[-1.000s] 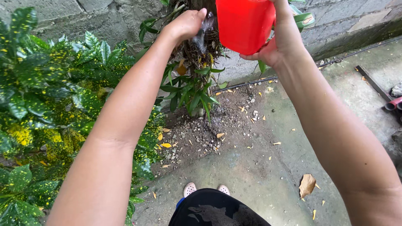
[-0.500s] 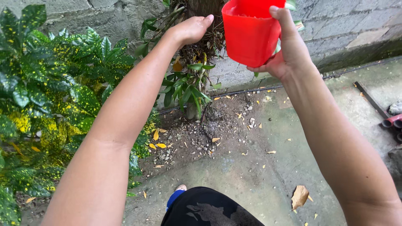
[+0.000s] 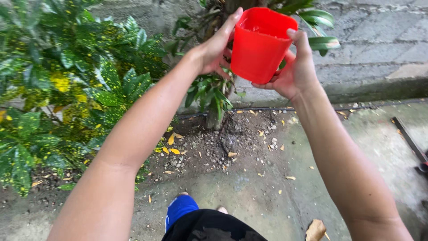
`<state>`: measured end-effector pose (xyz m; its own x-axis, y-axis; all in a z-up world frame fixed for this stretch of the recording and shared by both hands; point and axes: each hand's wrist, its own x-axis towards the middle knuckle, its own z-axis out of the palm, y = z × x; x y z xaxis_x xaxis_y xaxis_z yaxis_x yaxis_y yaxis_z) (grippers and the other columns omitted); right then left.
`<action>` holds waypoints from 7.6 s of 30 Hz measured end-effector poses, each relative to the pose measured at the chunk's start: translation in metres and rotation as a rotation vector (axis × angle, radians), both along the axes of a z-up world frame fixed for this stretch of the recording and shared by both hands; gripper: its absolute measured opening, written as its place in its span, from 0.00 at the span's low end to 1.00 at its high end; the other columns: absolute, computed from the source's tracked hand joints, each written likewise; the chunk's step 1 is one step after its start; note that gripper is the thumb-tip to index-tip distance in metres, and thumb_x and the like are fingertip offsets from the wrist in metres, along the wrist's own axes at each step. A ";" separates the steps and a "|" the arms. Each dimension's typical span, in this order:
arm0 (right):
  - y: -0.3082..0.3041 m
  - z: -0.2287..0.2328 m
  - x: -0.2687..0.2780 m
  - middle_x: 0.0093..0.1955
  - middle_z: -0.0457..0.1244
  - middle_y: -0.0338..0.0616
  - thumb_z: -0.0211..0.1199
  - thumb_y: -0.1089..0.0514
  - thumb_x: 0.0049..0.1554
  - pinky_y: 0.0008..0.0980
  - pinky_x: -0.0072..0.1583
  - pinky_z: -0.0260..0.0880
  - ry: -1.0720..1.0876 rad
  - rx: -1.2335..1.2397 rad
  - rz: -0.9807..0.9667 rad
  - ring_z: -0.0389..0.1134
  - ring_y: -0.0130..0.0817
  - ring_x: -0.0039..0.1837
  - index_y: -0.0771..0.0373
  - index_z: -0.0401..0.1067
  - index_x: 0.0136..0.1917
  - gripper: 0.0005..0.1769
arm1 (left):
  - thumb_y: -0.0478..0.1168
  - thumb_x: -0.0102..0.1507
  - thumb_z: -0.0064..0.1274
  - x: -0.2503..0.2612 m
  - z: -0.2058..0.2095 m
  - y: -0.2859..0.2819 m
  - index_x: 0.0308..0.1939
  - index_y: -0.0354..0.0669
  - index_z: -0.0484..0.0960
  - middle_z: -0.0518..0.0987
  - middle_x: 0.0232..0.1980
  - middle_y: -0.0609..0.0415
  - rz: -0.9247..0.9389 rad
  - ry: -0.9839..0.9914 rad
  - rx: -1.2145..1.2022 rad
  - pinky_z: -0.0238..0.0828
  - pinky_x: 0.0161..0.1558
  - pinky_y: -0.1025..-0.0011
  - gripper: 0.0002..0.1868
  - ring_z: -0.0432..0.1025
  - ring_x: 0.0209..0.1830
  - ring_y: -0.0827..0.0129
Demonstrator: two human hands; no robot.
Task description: The person waters various outdoor plants by pouring water from a small container onto their leaves and soil, washes and refills the container in a water bucket beneath a faucet, and pours water onto additional plants.
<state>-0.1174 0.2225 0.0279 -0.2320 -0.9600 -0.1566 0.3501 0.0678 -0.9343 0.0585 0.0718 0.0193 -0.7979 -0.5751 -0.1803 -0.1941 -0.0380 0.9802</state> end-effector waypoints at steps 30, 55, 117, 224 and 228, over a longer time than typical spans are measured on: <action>-0.354 -0.010 0.061 0.42 0.63 0.44 0.55 0.60 0.62 0.34 0.35 0.68 0.175 -0.106 -0.132 0.64 0.31 0.36 0.65 0.71 0.60 0.14 | 0.79 0.53 0.28 0.124 0.066 -0.242 0.67 0.56 0.74 0.84 0.57 0.49 0.277 0.086 -0.024 0.78 0.44 0.49 0.50 0.81 0.52 0.55; -0.465 -0.023 0.017 0.27 0.50 0.31 0.51 0.56 0.64 0.26 0.28 0.39 -0.228 -0.090 -0.131 0.44 0.21 0.26 0.55 0.65 0.38 0.11 | 0.74 0.57 0.30 0.057 0.101 -0.288 0.67 0.58 0.71 0.79 0.59 0.50 0.428 -0.062 -0.112 0.73 0.44 0.39 0.43 0.76 0.51 0.52; -0.414 -0.002 0.050 0.59 0.63 0.58 0.45 0.12 0.44 0.51 0.55 0.68 0.308 -0.020 0.328 0.67 0.48 0.56 0.50 0.64 0.71 0.56 | 0.81 0.61 0.16 0.097 0.010 -0.273 0.68 0.52 0.75 0.81 0.49 0.43 0.367 0.352 0.029 0.64 0.25 0.61 0.52 0.74 0.35 0.55; -0.251 0.000 0.143 0.75 0.59 0.53 0.65 0.34 0.54 0.57 0.59 0.77 0.244 -0.349 0.820 0.70 0.50 0.70 0.61 0.52 0.78 0.49 | 0.49 0.70 0.41 0.229 -0.085 -0.062 0.42 0.41 0.85 0.84 0.38 0.53 1.107 -0.396 -0.469 0.74 0.48 0.64 0.19 0.77 0.38 0.65; -0.234 -0.005 0.150 0.71 0.62 0.49 0.67 0.38 0.54 0.51 0.56 0.76 0.253 -0.301 0.758 0.71 0.45 0.67 0.61 0.55 0.76 0.46 | 0.52 0.74 0.35 0.234 -0.088 -0.059 0.37 0.35 0.82 0.83 0.38 0.48 0.973 -0.521 -0.457 0.72 0.51 0.61 0.27 0.73 0.39 0.58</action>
